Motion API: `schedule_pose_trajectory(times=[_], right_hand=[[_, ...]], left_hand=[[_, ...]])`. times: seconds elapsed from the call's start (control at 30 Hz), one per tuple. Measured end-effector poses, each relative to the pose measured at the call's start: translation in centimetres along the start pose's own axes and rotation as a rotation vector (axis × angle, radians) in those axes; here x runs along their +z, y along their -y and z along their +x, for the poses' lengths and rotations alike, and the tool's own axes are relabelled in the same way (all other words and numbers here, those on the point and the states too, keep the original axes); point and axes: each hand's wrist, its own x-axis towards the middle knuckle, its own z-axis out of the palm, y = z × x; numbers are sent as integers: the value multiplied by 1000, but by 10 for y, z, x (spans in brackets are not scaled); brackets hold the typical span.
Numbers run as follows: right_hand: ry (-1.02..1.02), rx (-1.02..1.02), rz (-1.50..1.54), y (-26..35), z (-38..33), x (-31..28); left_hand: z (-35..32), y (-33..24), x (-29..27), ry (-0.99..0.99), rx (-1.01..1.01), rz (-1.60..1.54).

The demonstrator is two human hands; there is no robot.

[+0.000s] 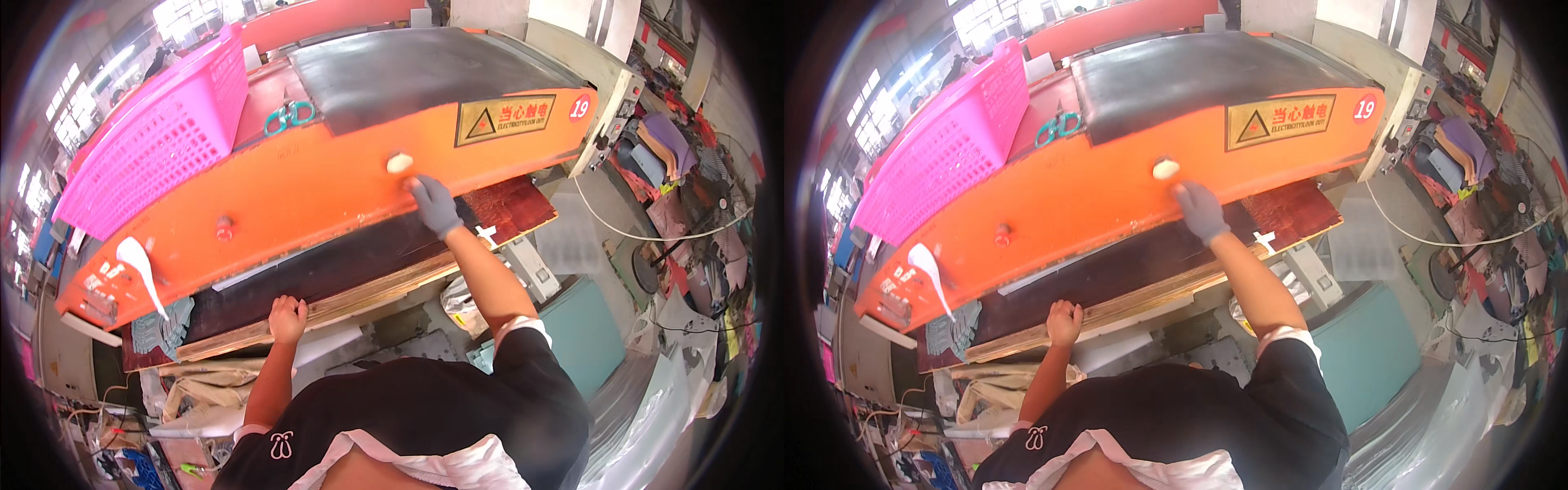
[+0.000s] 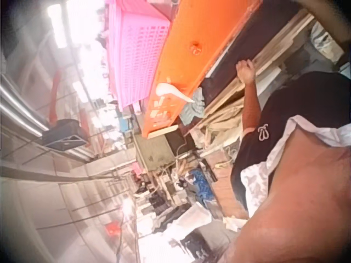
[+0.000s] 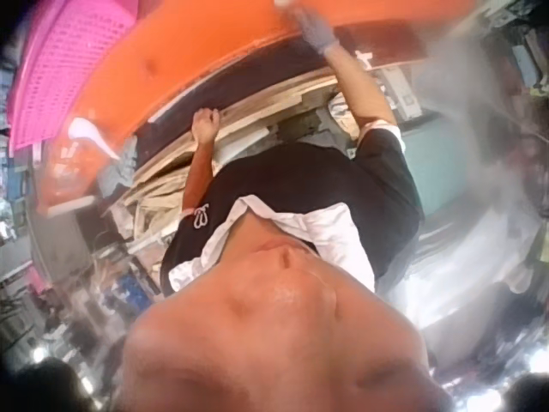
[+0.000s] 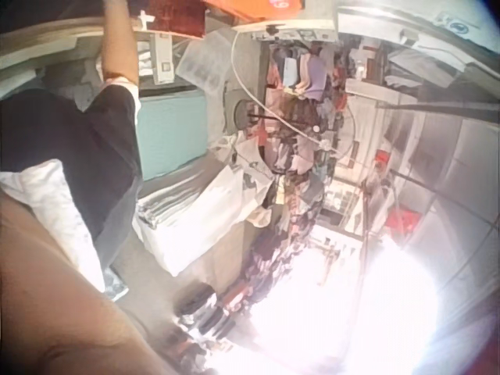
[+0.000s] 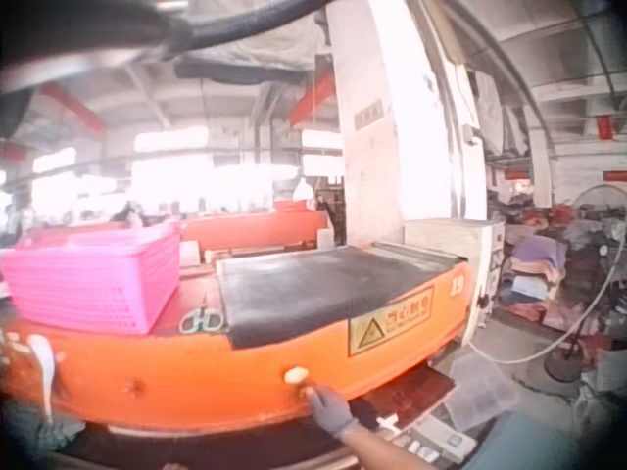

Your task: The person uses a stone-like tool to rub and lift cut-out sticker shapes from a light-blue sheet on a cutting machine bed, then peels and stacks the finished pieces. They repeat the process with a new sheet, removing excess material and collecting the cut shapes.

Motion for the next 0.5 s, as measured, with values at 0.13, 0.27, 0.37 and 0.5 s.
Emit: schedule_pose_trajectory(times=[0.13, 0.27, 0.37, 0.5], right_hand=[[130, 123, 169, 21, -1, -5], [107, 30, 25, 2, -57, -11], [333, -43, -271, -15, -93, -9], [565, -86, -601, -31, -116, 2]], left_hand=[[-5, 1, 1, -89, 52, 81], [-3, 3, 6, -8, -5, 194], [-4, 3, 8, -37, 72, 142], [-3, 6, 10, -12, 74, 139]])
